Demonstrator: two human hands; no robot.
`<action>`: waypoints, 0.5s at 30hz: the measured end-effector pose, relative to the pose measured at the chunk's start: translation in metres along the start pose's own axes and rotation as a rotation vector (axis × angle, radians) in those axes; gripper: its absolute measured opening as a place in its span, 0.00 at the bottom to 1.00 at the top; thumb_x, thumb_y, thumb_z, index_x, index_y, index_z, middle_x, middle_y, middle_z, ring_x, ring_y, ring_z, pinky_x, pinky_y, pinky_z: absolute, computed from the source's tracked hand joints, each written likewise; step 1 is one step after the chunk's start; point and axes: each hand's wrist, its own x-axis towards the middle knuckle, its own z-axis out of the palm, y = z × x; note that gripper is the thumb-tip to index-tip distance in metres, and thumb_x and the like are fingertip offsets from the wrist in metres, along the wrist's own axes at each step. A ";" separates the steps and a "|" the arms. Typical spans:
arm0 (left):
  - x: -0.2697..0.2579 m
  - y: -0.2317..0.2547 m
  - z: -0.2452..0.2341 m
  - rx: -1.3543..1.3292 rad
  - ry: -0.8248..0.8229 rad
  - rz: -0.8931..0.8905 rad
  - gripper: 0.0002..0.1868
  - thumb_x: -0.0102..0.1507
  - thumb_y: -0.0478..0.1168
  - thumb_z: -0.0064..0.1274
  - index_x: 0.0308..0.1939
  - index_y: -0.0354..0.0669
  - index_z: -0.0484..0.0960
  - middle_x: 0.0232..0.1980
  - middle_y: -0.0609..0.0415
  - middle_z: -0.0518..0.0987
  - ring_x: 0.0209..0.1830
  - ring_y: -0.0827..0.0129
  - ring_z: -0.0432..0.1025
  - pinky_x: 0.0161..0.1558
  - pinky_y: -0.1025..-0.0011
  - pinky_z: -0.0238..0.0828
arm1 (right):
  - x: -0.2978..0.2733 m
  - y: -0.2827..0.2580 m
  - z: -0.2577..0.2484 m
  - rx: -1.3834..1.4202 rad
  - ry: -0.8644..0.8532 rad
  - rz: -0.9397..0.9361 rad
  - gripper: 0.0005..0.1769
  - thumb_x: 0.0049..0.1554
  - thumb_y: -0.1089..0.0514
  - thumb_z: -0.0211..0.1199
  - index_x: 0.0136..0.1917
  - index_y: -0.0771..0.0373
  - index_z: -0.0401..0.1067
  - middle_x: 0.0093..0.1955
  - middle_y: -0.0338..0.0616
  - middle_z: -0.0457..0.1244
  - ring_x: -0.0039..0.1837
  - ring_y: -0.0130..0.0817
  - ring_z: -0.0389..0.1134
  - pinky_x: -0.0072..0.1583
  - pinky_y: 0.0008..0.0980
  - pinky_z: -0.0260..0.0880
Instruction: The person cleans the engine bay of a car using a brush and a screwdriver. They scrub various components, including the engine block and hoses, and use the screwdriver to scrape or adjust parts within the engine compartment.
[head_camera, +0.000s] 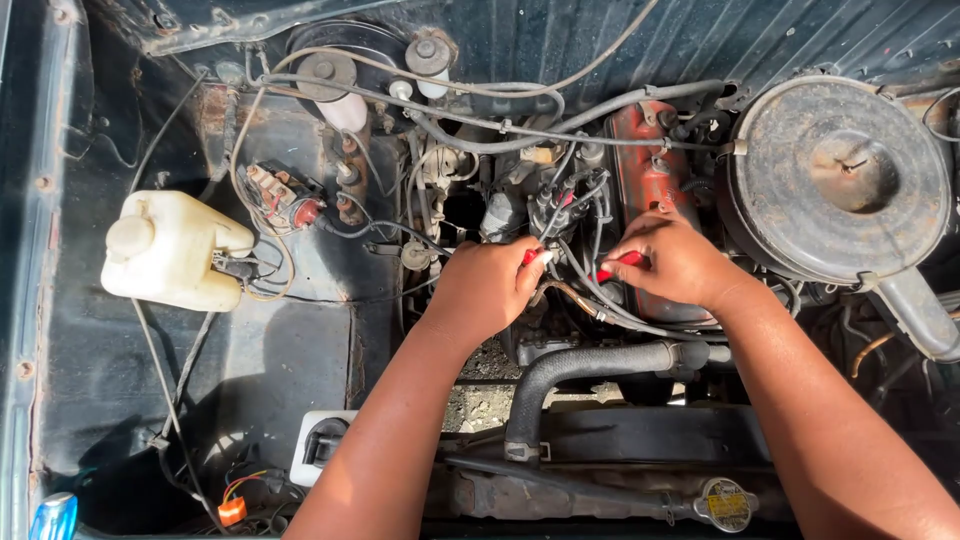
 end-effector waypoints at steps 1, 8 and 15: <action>0.001 -0.001 0.000 -0.002 -0.001 0.002 0.17 0.73 0.51 0.37 0.43 0.49 0.80 0.22 0.48 0.79 0.27 0.44 0.78 0.43 0.52 0.75 | 0.000 0.008 0.004 -0.002 0.000 0.003 0.10 0.49 0.47 0.74 0.43 0.50 0.84 0.40 0.42 0.73 0.54 0.43 0.72 0.56 0.39 0.68; 0.002 -0.005 0.003 0.066 0.013 0.002 0.17 0.73 0.52 0.37 0.44 0.51 0.79 0.21 0.50 0.78 0.27 0.48 0.79 0.43 0.53 0.75 | 0.002 0.023 0.016 -0.001 0.117 0.039 0.10 0.53 0.45 0.73 0.46 0.48 0.83 0.42 0.41 0.71 0.54 0.43 0.72 0.56 0.39 0.69; 0.000 -0.007 0.001 0.057 0.003 0.001 0.18 0.73 0.52 0.36 0.38 0.53 0.78 0.17 0.53 0.76 0.23 0.53 0.77 0.42 0.57 0.74 | -0.011 0.049 0.009 0.243 0.278 0.610 0.09 0.60 0.41 0.69 0.47 0.43 0.80 0.31 0.34 0.67 0.41 0.31 0.70 0.48 0.34 0.67</action>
